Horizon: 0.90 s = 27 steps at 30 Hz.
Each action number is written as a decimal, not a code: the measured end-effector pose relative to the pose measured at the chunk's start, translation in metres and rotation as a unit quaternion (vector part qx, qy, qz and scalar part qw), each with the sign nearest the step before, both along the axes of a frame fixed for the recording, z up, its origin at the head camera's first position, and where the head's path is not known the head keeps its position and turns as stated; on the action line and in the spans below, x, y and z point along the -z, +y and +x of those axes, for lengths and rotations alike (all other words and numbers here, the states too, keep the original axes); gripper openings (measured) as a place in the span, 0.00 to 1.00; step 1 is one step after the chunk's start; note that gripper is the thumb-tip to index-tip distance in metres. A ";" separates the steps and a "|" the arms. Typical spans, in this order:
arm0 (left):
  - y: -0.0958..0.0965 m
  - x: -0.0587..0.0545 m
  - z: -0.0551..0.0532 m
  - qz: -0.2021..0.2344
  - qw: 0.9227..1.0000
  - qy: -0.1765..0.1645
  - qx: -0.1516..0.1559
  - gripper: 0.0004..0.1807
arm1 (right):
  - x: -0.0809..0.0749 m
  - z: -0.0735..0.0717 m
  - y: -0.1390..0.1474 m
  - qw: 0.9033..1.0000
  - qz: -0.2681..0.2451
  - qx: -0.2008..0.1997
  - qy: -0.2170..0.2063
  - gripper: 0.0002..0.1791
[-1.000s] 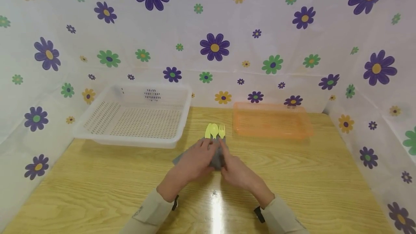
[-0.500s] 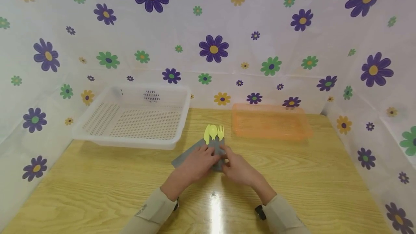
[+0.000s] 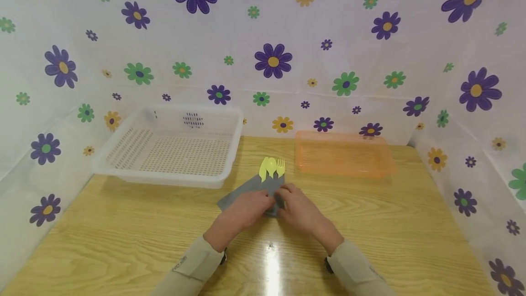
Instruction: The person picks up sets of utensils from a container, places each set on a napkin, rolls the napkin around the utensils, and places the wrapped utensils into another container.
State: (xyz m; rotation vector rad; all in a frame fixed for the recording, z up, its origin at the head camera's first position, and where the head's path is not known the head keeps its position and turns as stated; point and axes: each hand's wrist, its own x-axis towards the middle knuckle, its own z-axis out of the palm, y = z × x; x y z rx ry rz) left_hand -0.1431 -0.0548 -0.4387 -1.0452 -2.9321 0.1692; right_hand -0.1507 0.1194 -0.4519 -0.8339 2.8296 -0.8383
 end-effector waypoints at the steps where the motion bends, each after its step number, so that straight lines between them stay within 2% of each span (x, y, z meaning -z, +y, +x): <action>1: 0.000 0.000 0.000 0.001 1.000 0.004 0.000 0.04 | 0.001 -0.001 -0.001 1.000 0.010 -0.002 0.006 0.24; 5: -0.002 0.000 0.001 0.005 1.000 0.002 -0.002 0.05 | 0.004 -0.003 -0.001 0.999 0.046 -0.013 0.012 0.28; 8: -0.002 0.000 0.001 0.010 1.000 -0.013 -0.003 0.06 | 0.005 -0.005 0.000 0.998 0.055 -0.033 0.012 0.29; 16: -0.005 -0.001 -0.001 0.040 0.998 -0.050 -0.016 0.07 | 0.003 -0.011 0.000 0.995 0.067 -0.073 0.025 0.26; 23: -0.014 0.001 -0.007 0.086 0.988 -0.122 -0.043 0.07 | 0.001 -0.014 -0.004 0.988 0.099 -0.097 0.069 0.31; 27: -0.018 0.002 -0.009 0.091 0.985 -0.143 -0.046 0.04 | 0.001 -0.015 -0.004 0.983 0.119 -0.116 0.079 0.34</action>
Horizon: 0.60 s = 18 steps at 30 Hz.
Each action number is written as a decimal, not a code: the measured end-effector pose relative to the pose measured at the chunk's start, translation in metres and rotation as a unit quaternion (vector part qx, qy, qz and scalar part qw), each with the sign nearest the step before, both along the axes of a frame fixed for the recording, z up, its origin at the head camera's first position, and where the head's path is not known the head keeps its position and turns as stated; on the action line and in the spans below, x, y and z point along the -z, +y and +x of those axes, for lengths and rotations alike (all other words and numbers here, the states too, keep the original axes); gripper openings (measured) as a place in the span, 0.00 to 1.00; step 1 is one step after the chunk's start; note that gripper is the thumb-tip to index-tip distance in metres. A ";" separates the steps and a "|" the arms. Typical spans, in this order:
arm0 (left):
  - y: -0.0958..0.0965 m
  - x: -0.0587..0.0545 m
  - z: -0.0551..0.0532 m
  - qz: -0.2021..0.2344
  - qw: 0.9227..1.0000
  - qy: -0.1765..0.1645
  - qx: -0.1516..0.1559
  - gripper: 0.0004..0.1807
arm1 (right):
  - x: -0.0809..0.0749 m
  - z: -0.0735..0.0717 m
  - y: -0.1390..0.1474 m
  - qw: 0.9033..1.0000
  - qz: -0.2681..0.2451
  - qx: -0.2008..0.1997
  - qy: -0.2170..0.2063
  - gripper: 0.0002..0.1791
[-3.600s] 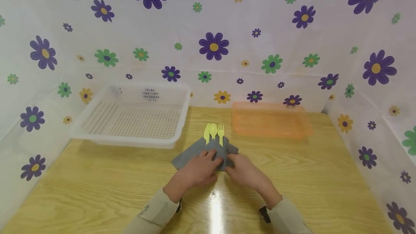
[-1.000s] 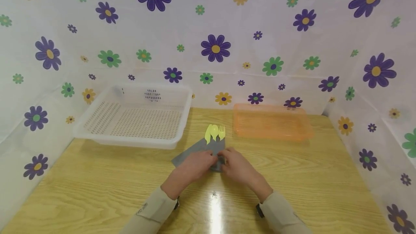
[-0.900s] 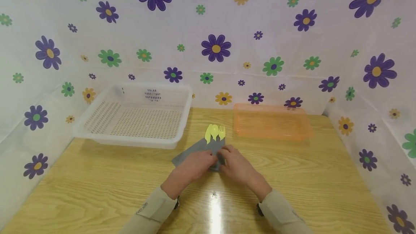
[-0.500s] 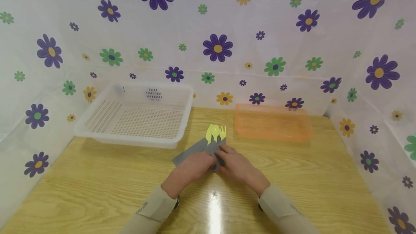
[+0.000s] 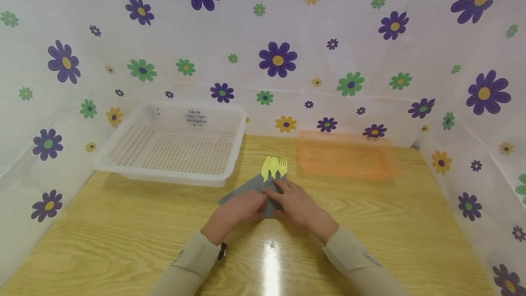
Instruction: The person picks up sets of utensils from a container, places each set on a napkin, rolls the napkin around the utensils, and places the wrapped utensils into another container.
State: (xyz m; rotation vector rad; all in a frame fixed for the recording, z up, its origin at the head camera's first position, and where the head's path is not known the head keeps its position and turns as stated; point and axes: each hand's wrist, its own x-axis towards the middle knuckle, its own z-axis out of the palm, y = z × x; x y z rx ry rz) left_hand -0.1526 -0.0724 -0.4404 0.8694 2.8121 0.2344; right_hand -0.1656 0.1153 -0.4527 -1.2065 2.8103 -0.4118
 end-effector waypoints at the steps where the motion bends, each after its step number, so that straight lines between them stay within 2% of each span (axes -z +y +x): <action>1: 0.000 0.000 -0.001 0.000 1.000 -0.003 -0.002 0.05 | 0.000 -0.001 0.000 1.000 0.005 -0.007 0.004 0.34; 4: -0.001 0.002 -0.003 -0.005 1.000 -0.015 -0.010 0.05 | 0.000 -0.004 0.000 1.000 0.019 -0.024 0.004 0.35; 7: -0.001 0.002 -0.005 -0.019 0.999 -0.029 -0.017 0.04 | 0.002 -0.005 0.002 0.999 0.019 -0.031 -0.020 0.36; 11: 0.000 0.002 -0.006 -0.039 0.998 -0.050 -0.024 0.10 | 0.003 -0.006 0.002 0.998 -0.001 -0.029 -0.056 0.36; 14: 0.000 0.002 -0.006 -0.044 0.996 -0.063 -0.035 0.13 | 0.003 -0.007 0.002 0.998 -0.009 -0.028 -0.057 0.35; 18: 0.000 0.001 -0.005 -0.043 0.996 -0.061 -0.044 0.13 | 0.006 -0.008 0.000 0.998 -0.008 -0.023 -0.051 0.35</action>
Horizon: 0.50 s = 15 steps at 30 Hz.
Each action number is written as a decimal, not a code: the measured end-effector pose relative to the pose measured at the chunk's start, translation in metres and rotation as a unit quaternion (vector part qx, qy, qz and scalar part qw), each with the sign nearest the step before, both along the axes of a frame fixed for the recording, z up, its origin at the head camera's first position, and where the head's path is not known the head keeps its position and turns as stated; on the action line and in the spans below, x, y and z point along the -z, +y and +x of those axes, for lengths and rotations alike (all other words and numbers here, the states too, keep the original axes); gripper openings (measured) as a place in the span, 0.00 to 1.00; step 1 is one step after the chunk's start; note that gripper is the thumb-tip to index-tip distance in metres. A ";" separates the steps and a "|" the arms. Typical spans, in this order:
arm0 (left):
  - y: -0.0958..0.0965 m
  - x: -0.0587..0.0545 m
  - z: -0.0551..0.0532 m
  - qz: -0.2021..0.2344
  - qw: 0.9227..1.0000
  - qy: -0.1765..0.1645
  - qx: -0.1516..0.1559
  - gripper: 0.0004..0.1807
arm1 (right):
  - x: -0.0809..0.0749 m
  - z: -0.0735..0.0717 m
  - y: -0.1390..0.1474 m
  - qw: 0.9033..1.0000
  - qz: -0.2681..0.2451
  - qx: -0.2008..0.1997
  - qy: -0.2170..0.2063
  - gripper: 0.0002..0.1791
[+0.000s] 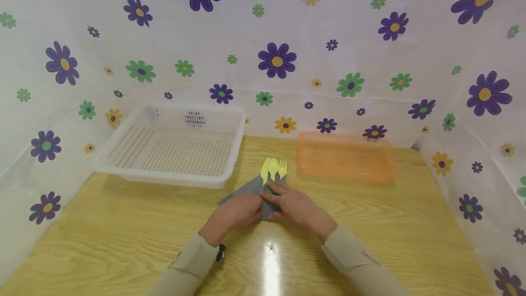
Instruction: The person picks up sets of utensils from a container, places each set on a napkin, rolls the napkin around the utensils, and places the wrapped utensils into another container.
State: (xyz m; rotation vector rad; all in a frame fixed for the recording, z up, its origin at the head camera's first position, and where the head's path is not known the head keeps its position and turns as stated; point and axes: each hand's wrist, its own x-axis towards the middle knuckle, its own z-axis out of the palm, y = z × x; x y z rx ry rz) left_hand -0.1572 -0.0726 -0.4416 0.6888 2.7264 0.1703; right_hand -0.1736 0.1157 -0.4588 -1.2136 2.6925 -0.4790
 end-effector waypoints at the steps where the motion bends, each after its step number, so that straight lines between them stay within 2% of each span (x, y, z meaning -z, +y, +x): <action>1: 0.000 -0.001 0.001 0.000 1.000 0.003 0.001 0.13 | 0.000 0.000 -0.001 1.000 0.001 0.001 0.003 0.36; 10: -0.004 -0.004 0.006 0.016 1.000 0.019 0.008 0.10 | -0.002 -0.001 -0.007 1.000 0.003 0.016 -0.015 0.36; 15: -0.003 -0.003 0.006 0.016 0.999 0.030 0.009 0.11 | -0.005 -0.001 -0.011 1.000 0.013 0.011 -0.007 0.35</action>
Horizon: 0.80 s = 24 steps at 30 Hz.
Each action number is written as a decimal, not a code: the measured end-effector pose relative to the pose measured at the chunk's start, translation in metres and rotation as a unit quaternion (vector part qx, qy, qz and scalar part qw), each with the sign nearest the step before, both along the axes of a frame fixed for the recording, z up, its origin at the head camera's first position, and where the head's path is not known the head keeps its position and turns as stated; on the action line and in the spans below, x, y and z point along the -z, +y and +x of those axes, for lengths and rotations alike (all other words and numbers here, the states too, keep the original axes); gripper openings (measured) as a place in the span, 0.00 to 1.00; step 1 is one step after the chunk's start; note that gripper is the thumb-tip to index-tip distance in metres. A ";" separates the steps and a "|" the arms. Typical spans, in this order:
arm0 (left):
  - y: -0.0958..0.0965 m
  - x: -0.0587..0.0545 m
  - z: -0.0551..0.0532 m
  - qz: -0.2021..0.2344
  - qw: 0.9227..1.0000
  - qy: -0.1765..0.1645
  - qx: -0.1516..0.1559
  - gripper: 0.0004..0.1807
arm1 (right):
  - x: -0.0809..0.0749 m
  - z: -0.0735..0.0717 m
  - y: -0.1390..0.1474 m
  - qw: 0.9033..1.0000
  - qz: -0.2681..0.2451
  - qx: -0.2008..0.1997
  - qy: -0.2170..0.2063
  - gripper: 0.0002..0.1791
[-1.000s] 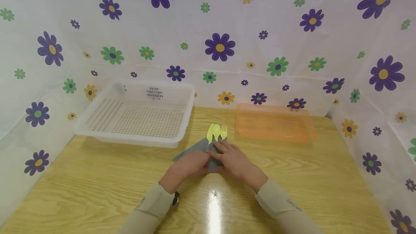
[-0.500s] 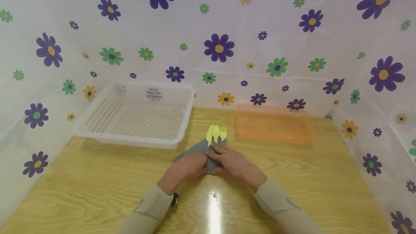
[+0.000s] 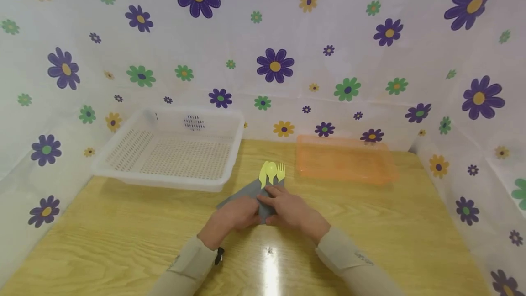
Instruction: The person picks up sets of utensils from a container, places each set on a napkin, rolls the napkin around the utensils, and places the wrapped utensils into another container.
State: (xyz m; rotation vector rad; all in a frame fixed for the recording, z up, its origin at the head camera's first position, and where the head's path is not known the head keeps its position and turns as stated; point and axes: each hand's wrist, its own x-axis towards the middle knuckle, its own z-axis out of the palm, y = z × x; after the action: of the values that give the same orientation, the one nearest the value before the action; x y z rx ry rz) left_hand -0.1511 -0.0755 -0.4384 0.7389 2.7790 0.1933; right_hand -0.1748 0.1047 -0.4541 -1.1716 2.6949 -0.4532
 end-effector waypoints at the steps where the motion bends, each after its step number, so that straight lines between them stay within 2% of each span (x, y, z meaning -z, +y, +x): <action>1: 0.000 0.001 0.000 -0.001 1.000 0.000 -0.001 0.11 | 0.000 0.000 -0.002 1.000 0.005 -0.004 0.007 0.35; 6: 0.001 0.005 -0.001 0.002 1.000 -0.018 -0.007 0.14 | -0.007 0.003 -0.011 0.997 0.032 -0.028 0.064 0.32; 9: 0.000 0.006 -0.006 0.016 0.999 -0.030 0.005 0.11 | -0.012 0.004 -0.015 0.995 0.048 -0.024 0.083 0.27; 12: -0.003 0.006 -0.012 0.032 0.998 -0.054 0.021 0.11 | -0.015 0.004 -0.019 0.994 0.073 -0.007 0.076 0.26; 16: -0.007 0.006 -0.014 0.046 0.994 -0.098 0.022 0.14 | -0.016 0.003 -0.022 0.994 0.094 0.002 0.059 0.28; 20: -0.009 0.006 -0.015 0.059 0.991 -0.115 0.018 0.13 | -0.016 0.003 -0.022 0.993 0.098 0.001 0.061 0.29; 24: -0.011 0.007 -0.017 0.067 0.991 -0.116 0.020 0.13 | -0.015 0.002 -0.020 0.993 0.094 -0.007 0.073 0.29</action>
State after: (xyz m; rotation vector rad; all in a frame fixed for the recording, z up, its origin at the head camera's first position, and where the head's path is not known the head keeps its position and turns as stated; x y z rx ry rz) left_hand -0.1677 -0.0866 -0.4456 0.7501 2.5475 0.4337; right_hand -0.1728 0.0845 -0.4396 -1.2118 2.7768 -0.1118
